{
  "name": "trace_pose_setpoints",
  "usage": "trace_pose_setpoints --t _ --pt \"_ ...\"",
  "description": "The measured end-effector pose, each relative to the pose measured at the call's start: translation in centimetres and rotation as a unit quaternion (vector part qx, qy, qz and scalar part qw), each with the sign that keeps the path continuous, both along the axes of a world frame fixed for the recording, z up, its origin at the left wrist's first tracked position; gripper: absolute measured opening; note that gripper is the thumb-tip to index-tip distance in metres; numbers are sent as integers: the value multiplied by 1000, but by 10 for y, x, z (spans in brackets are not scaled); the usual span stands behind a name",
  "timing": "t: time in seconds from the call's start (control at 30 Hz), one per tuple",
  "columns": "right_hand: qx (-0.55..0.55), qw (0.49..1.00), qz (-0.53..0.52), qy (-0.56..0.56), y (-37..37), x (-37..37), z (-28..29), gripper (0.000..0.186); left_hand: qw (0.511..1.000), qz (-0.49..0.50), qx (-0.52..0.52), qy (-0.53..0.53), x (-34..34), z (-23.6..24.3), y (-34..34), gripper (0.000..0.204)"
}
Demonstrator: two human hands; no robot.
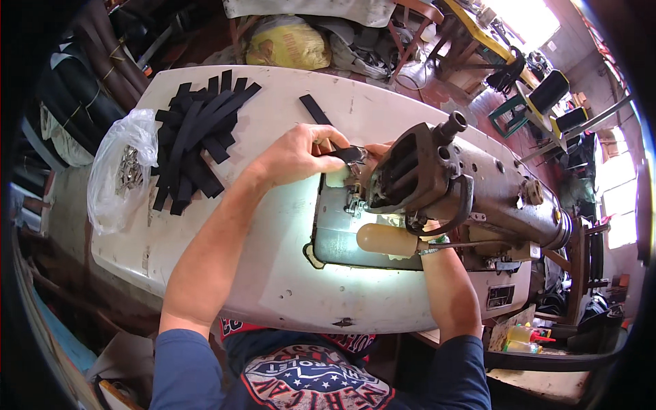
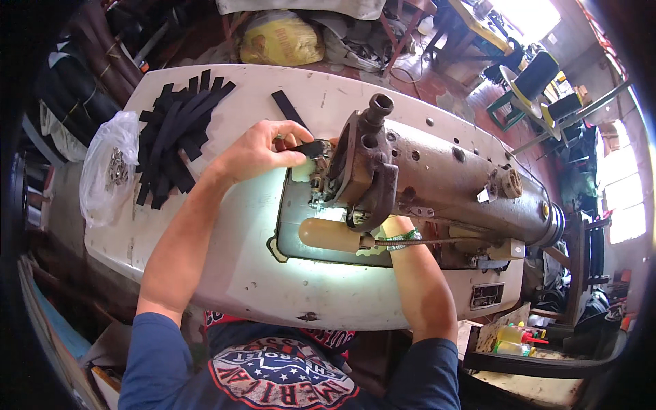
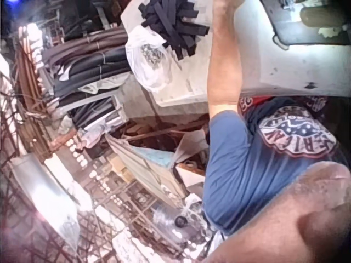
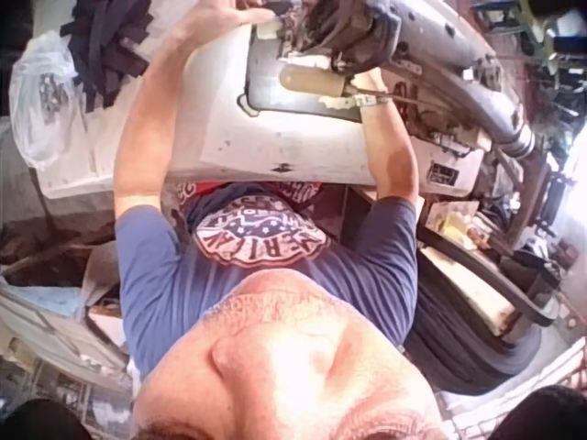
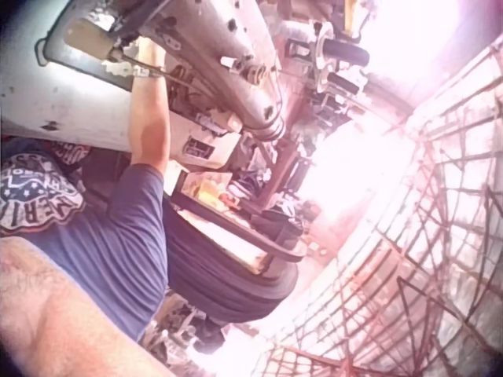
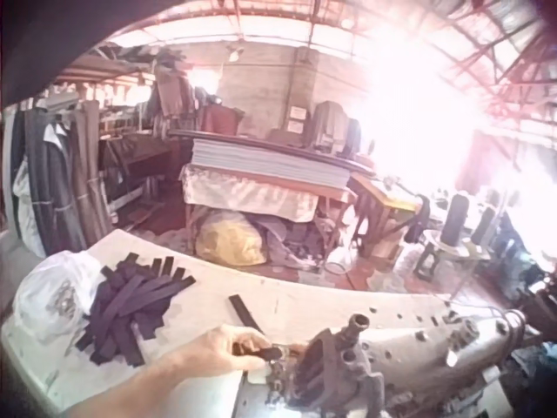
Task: The person sews a black strap onto a small object using an industrial sewing machine.
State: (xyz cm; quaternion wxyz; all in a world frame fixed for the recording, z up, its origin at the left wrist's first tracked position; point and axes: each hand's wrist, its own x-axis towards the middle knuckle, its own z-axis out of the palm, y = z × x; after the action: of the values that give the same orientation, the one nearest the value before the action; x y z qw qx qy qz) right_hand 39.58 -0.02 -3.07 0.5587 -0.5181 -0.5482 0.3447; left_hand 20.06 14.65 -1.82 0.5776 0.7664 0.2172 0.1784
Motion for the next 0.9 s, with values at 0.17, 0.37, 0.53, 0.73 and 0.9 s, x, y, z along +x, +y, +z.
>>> trace_pose_setpoints --t 0.17,0.37,0.53,0.73,0.9 --pt "-32 996 22 78 -5 5 2 35 978 29 191 78 4 0 -6 29" --pt "-48 991 26 124 -6 1 5 31 976 14 197 93 4 2 -3 22" --pt "-55 986 24 158 -7 0 9 28 966 11 223 128 5 3 -4 23" --pt "-65 975 17 212 -11 -2 14 24 966 34 234 107 8 4 -11 29" --pt "-77 944 -6 319 -13 -4 16 22 947 66 306 69 10 0 -16 31"
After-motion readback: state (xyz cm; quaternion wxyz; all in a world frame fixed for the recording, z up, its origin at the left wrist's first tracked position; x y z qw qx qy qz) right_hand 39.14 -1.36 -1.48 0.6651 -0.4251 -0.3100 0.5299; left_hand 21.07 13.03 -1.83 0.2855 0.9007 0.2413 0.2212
